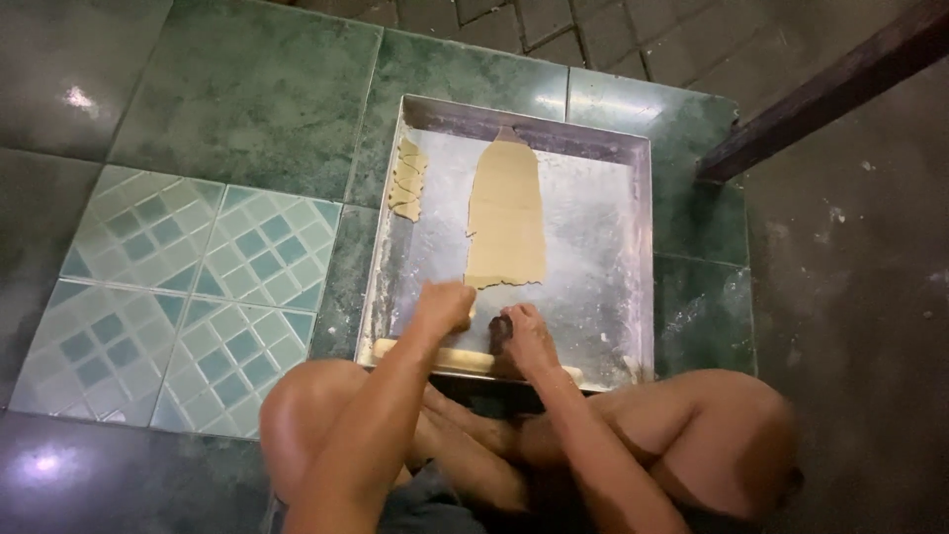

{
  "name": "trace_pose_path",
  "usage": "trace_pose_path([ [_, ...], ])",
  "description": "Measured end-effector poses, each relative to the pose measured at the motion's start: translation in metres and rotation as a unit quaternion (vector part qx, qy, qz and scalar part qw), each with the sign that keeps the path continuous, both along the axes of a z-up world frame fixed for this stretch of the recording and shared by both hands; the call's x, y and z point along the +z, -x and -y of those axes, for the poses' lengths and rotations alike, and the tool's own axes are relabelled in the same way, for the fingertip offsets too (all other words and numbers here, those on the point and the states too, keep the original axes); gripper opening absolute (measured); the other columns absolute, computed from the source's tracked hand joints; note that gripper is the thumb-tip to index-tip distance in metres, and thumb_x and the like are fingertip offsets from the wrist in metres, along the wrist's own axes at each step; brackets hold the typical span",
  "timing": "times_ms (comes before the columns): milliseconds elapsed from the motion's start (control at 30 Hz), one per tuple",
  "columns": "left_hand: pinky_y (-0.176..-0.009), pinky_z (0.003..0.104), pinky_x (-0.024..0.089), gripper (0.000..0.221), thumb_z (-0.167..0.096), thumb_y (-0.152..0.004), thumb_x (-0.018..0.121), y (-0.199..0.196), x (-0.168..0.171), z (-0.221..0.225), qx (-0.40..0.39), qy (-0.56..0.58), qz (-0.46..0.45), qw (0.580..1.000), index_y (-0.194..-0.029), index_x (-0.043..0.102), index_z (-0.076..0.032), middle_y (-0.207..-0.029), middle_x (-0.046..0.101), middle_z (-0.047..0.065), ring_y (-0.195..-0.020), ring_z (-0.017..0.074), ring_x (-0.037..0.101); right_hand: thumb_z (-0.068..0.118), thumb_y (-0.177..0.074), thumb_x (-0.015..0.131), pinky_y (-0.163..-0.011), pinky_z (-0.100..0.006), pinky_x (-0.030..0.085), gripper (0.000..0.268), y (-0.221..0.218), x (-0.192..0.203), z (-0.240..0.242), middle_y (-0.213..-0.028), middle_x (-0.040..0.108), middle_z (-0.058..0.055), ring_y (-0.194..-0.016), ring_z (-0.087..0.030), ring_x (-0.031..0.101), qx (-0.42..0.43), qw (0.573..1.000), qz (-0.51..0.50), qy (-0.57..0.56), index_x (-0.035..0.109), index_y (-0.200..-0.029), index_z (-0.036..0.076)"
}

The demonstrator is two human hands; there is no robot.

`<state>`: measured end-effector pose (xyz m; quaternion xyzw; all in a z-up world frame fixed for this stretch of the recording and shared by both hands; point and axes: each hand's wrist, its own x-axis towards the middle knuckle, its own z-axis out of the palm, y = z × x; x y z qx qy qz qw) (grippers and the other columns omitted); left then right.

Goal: Rolling out dough with a rolling pin and shaping it by hand on a metal tray.

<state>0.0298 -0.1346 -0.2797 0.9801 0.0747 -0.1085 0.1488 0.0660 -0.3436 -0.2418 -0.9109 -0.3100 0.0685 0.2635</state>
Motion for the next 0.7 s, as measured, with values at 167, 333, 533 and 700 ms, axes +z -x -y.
trace_pose_path([
  [167, -0.087, 0.056, 0.057, 0.038, -0.029, -0.072, 0.082, -0.006, 0.009, 0.023, -0.004, 0.147, -0.142, 0.979, -0.109, 0.079, -0.019, -0.104, 0.079, 0.013, -0.105, 0.0359, 0.075, 0.008, -0.070, 0.081, -0.083, -0.039, 0.060, 0.035, -0.011, -0.010, 0.008, -0.100, 0.063, -0.010, -0.093, -0.036, 0.072, -0.041, 0.999, -0.017, -0.029, 0.070, -0.103, 0.015],
  [333, -0.092, 0.054, 0.057, 0.029, -0.030, -0.078, 0.076, 0.002, 0.044, 0.018, 0.034, 0.205, -0.182, 0.961, -0.103, 0.082, -0.017, -0.107, 0.078, 0.019, -0.111, 0.0426, 0.072, 0.010, -0.070, 0.087, -0.076, -0.036, 0.060, 0.034, -0.015, 0.000, -0.006, -0.098, 0.066, -0.011, -0.085, -0.030, 0.071, -0.072, 0.989, -0.009, -0.126, 0.073, -0.102, 0.012],
  [533, -0.091, 0.054, 0.057, 0.028, -0.035, -0.086, 0.074, -0.007, 0.094, -0.020, 0.177, 0.303, -0.089, 0.932, -0.096, 0.082, -0.010, -0.103, 0.078, 0.021, -0.111, 0.0432, 0.072, 0.006, -0.071, 0.090, -0.079, -0.035, 0.063, 0.041, 0.002, 0.036, -0.051, -0.100, 0.065, -0.016, -0.089, -0.036, 0.071, 0.004, 0.982, -0.017, -0.189, 0.070, -0.107, 0.004],
  [700, -0.090, 0.051, 0.058, 0.019, -0.029, -0.081, 0.074, -0.014, 0.046, -0.025, 0.201, 0.291, -0.094, 0.930, -0.090, 0.083, -0.015, -0.096, 0.079, 0.016, -0.107, 0.0401, 0.073, 0.002, -0.077, 0.085, -0.079, -0.033, 0.063, 0.042, -0.007, 0.031, -0.065, -0.105, 0.063, -0.014, -0.089, -0.031, 0.072, 0.036, 0.982, -0.008, -0.187, 0.067, -0.114, 0.005],
])
